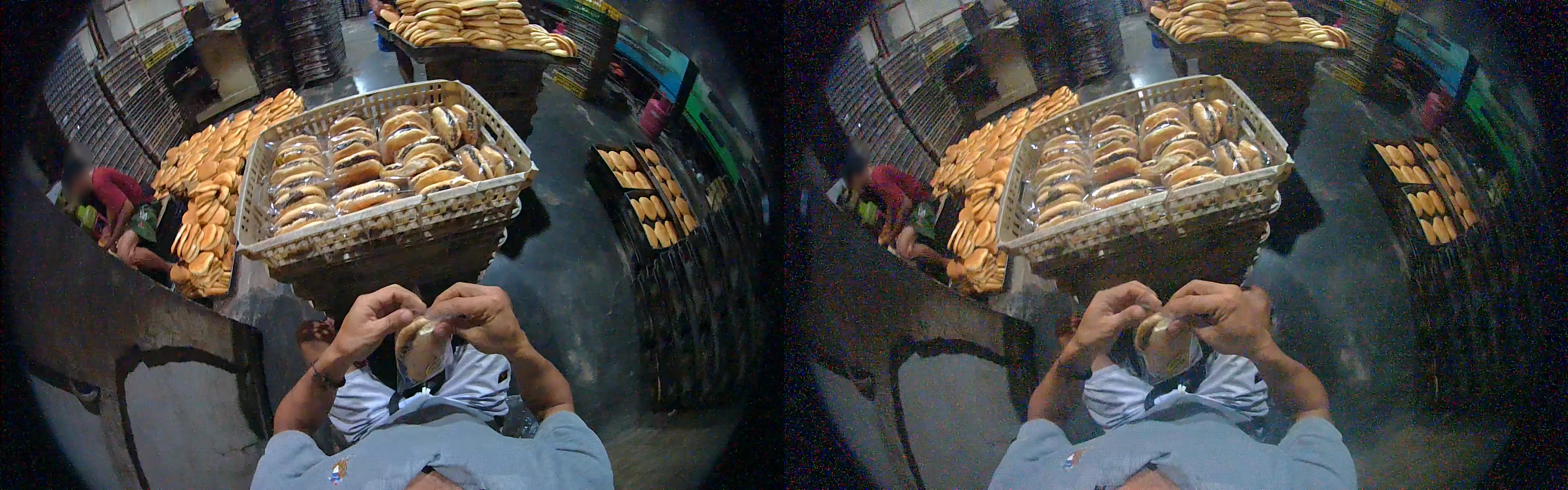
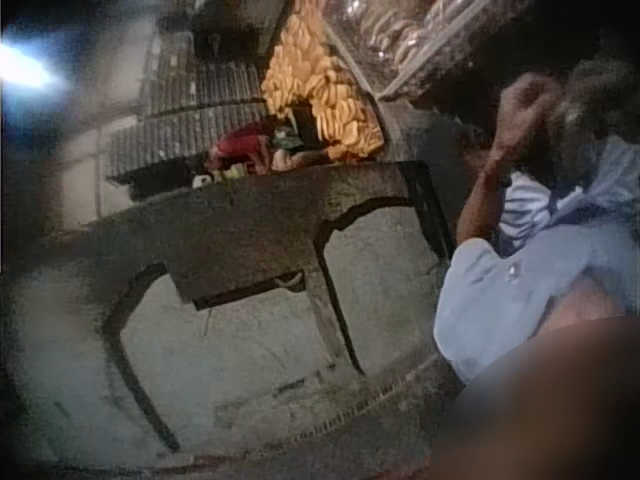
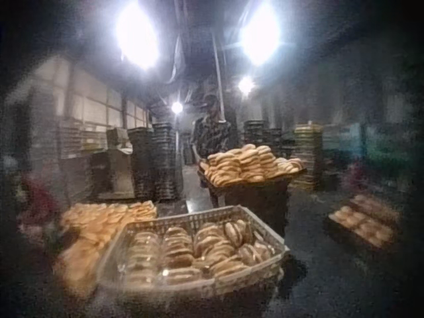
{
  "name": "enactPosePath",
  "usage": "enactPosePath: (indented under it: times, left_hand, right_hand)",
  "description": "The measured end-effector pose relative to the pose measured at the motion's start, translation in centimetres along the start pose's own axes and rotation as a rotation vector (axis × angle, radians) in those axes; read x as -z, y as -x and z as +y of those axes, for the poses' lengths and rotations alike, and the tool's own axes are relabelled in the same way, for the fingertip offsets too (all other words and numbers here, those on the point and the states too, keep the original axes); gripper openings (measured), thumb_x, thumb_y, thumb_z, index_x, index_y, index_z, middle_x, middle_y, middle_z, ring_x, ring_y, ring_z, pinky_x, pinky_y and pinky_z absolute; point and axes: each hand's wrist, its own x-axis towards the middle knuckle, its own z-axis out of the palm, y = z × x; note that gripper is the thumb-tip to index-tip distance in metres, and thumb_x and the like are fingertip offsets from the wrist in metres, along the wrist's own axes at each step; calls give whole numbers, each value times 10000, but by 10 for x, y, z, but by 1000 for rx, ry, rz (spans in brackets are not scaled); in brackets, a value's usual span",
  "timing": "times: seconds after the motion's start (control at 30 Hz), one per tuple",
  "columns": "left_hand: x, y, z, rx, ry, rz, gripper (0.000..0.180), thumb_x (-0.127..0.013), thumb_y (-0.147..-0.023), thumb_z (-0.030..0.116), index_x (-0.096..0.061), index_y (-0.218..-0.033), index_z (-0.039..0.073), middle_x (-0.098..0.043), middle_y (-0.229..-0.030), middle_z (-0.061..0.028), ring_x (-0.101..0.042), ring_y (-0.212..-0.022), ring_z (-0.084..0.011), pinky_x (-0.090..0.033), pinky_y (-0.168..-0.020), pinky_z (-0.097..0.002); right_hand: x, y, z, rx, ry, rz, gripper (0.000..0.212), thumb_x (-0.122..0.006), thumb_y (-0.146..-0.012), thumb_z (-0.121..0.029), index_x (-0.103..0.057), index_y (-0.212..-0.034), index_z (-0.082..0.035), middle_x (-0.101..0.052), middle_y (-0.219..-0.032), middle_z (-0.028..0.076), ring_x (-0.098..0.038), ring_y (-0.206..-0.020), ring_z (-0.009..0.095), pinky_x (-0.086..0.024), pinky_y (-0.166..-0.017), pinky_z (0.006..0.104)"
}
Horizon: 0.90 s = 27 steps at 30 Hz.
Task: The person sits on the floor and repeatedly picks up buns, places them into clear plastic bags, and arranges the packaged buns into a white plastic crate. The person handles the buns one at a time and stacks the finished packages in the crate.
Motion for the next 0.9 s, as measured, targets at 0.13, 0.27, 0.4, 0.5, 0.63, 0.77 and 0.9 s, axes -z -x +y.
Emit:
enactPosePath:
  times: [0.13,0.27,0.4,0.5,0.63,0.77,0.9]
  left_hand:
    - [6,0,-16,-71,143,94,248,-702,-957,235,-659,-999,-6,-670,-889,-55,-625,-827,-125,-508,-771,-271]
    - [4,0,-20,42,402,118,255,-685,-969,247,-665,-981,-7,-660,-846,-57,-606,-777,-119,-496,-732,-260]
    - [-15,-7,-9,28,437,253,313,-699,-957,265,-678,-1057,-30,-696,-920,-81,-622,-815,-128,-507,-756,-270]
    - [-6,1,-16,142,233,233,351,-709,-948,269,-681,-1100,-45,-706,-949,-88,-636,-861,-138,-515,-790,-282]
    - [3,8,-18,225,222,169,284,-723,-935,225,-712,-988,-54,-714,-949,-96,-647,-878,-142,-525,-822,-298]
    - [1,8,-15,220,237,110,234,-712,-940,181,-718,-957,-52,-711,-913,-90,-645,-836,-137,-525,-794,-286]
    - [-3,8,-3,300,123,23,200,-711,-937,151,-722,-936,-48,-705,-879,-70,-637,-809,-123,-515,-758,-264]
  right_hand:
    - [-6,-1,0,24,111,19,254,-840,-727,-71,-779,-973,-89,-743,-937,44,-717,-820,172,-543,-699,277]
    - [-7,-1,1,17,65,-48,243,-853,-735,-154,-784,-964,-108,-752,-936,21,-722,-826,158,-539,-673,275]
    - [-5,3,7,-8,12,43,257,-862,-735,-173,-781,-966,-96,-757,-913,33,-727,-808,174,-551,-694,270]
    - [-2,7,7,-58,-11,156,264,-867,-736,-183,-781,-966,-89,-762,-913,44,-734,-809,178,-560,-712,267]
    - [-2,7,-1,-91,-5,156,283,-874,-728,-166,-783,-983,-83,-766,-926,63,-741,-829,177,-566,-723,267]
    - [3,9,-9,-226,-124,94,313,-887,-706,-156,-791,-998,-96,-771,-917,64,-742,-824,164,-567,-730,267]
    - [3,14,4,-9,-179,-26,268,-879,-714,-141,-805,-971,-130,-739,-960,47,-717,-868,149,-563,-765,262]
